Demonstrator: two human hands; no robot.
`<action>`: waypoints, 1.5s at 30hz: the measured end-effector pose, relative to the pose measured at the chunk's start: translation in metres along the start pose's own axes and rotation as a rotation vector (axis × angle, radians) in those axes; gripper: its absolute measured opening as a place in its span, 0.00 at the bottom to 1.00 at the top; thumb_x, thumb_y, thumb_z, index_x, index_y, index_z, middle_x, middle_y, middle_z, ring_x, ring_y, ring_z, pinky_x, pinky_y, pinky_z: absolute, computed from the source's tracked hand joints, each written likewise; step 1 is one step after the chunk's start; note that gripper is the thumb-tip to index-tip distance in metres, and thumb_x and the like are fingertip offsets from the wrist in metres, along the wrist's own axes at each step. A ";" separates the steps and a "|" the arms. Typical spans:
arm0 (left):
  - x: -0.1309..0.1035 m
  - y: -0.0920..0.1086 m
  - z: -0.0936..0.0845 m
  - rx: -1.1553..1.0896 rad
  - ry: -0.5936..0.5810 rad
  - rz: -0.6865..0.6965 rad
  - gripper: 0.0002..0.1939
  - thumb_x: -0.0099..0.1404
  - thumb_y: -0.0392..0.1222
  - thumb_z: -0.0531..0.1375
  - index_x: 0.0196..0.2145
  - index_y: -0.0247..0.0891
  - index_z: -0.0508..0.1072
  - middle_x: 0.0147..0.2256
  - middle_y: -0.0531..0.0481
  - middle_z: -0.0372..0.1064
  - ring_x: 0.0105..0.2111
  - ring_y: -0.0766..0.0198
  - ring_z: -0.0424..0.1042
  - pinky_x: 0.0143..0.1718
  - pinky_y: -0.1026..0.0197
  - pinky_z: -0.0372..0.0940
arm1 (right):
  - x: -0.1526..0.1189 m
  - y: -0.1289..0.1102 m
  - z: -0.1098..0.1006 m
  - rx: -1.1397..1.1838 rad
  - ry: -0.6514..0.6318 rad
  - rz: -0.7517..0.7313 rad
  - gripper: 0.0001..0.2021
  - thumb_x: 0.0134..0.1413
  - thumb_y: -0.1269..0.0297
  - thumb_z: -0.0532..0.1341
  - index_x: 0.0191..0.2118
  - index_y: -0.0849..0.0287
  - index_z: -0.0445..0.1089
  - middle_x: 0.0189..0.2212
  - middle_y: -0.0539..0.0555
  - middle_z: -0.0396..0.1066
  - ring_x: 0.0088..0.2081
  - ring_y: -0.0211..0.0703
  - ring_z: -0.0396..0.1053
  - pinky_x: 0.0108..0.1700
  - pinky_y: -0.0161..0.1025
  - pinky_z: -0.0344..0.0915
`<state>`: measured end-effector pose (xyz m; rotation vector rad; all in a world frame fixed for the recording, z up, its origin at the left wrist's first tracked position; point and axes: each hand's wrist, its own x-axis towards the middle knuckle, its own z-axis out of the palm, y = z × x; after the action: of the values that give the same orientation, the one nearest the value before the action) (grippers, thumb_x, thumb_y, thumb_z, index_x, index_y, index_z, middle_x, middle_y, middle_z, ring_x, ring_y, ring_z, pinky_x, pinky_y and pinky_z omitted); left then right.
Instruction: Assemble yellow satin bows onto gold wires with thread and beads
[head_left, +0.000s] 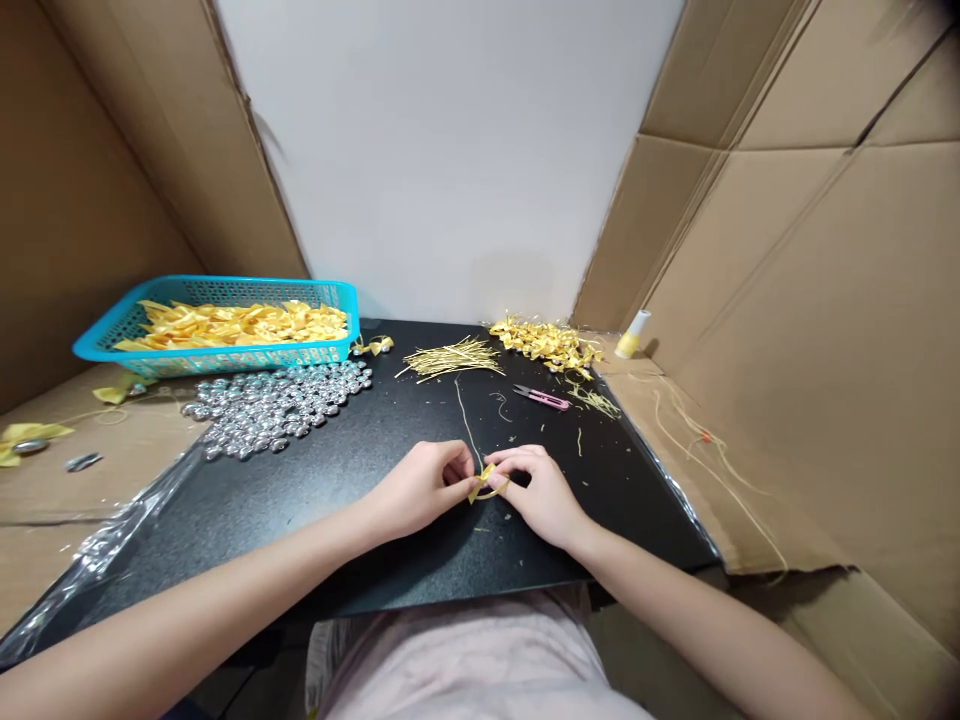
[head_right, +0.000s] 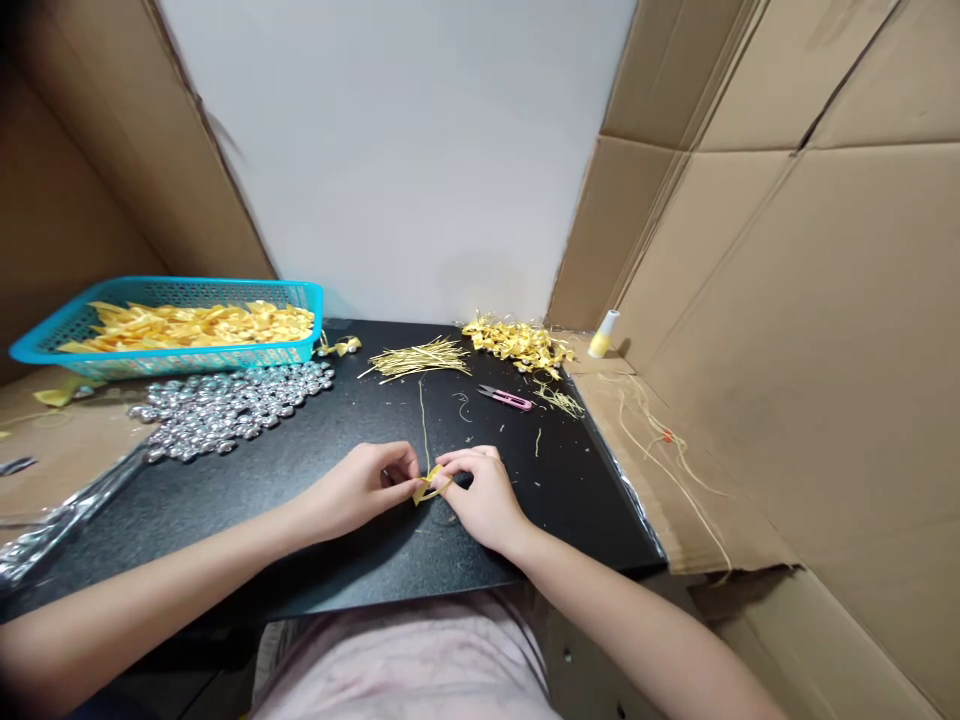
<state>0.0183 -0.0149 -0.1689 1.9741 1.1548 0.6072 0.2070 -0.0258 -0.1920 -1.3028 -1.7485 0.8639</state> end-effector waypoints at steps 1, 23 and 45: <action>0.000 -0.001 0.001 -0.089 0.021 0.012 0.08 0.61 0.43 0.58 0.29 0.37 0.67 0.26 0.51 0.72 0.26 0.65 0.70 0.27 0.65 0.61 | 0.002 0.000 0.000 0.020 -0.006 0.001 0.03 0.49 0.68 0.65 0.27 0.57 0.76 0.37 0.55 0.78 0.44 0.48 0.70 0.50 0.46 0.62; 0.014 -0.005 -0.008 -0.330 0.084 0.039 0.18 0.65 0.51 0.55 0.26 0.33 0.69 0.21 0.52 0.67 0.22 0.69 0.65 0.27 0.66 0.60 | 0.028 -0.020 -0.003 -0.080 0.160 -0.403 0.04 0.52 0.71 0.63 0.29 0.58 0.73 0.31 0.54 0.77 0.38 0.46 0.69 0.42 0.45 0.66; 0.011 -0.011 0.006 -0.267 0.175 0.121 0.18 0.63 0.51 0.57 0.23 0.35 0.66 0.19 0.56 0.59 0.21 0.70 0.59 0.23 0.68 0.55 | 0.020 -0.011 0.005 -0.096 0.209 -0.491 0.04 0.53 0.71 0.62 0.28 0.58 0.72 0.29 0.53 0.76 0.35 0.45 0.69 0.40 0.44 0.66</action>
<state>0.0218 -0.0043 -0.1812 1.7967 1.0025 0.9622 0.1943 -0.0098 -0.1808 -0.9186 -1.8410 0.3571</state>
